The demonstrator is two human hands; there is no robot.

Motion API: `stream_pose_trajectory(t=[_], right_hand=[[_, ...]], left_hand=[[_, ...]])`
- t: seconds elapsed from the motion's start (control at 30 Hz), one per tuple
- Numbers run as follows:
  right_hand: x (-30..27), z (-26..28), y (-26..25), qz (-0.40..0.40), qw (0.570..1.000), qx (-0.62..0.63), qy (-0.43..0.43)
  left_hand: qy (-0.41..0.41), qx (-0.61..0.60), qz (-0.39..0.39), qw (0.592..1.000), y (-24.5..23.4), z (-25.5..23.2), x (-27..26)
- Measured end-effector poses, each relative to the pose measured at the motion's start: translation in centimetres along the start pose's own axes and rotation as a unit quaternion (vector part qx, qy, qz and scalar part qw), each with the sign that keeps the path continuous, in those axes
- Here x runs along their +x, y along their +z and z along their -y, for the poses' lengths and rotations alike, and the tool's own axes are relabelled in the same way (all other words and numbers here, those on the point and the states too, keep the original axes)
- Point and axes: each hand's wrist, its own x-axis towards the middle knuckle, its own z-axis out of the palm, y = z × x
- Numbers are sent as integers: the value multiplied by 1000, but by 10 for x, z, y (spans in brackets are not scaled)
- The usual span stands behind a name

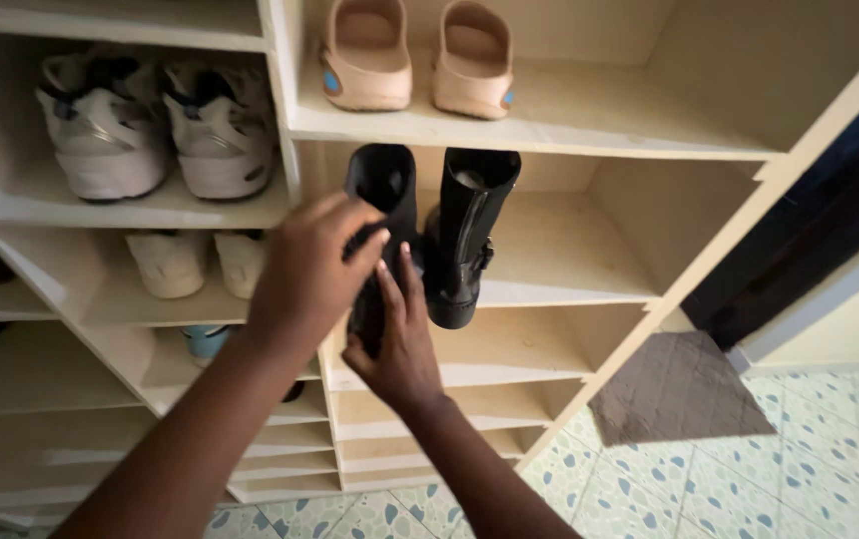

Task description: The person organizes various shoes from the floor into a white shoe rack. They place sneakers, sandals, and boots onto different shelves, arranging them neatly.

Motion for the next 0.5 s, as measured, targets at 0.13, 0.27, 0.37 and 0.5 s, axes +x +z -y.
stream_pose_trajectory(t=[0.13,0.27,0.37,0.5], right_hand=[[6,-29,-4,39,999,29,-20],[8,-39,-17,121,992,38,21],[2,-32,-24,107,991,44,63],[-18,-22,-24,59,981,13,184]], left_hand=[[-8,-21,-16,1000,10,3,-13],[-76,-5,4,997,18,2,-24],[-124,0,14,992,27,-3,-25],[-40,-26,-47,998,34,-4,-23]])
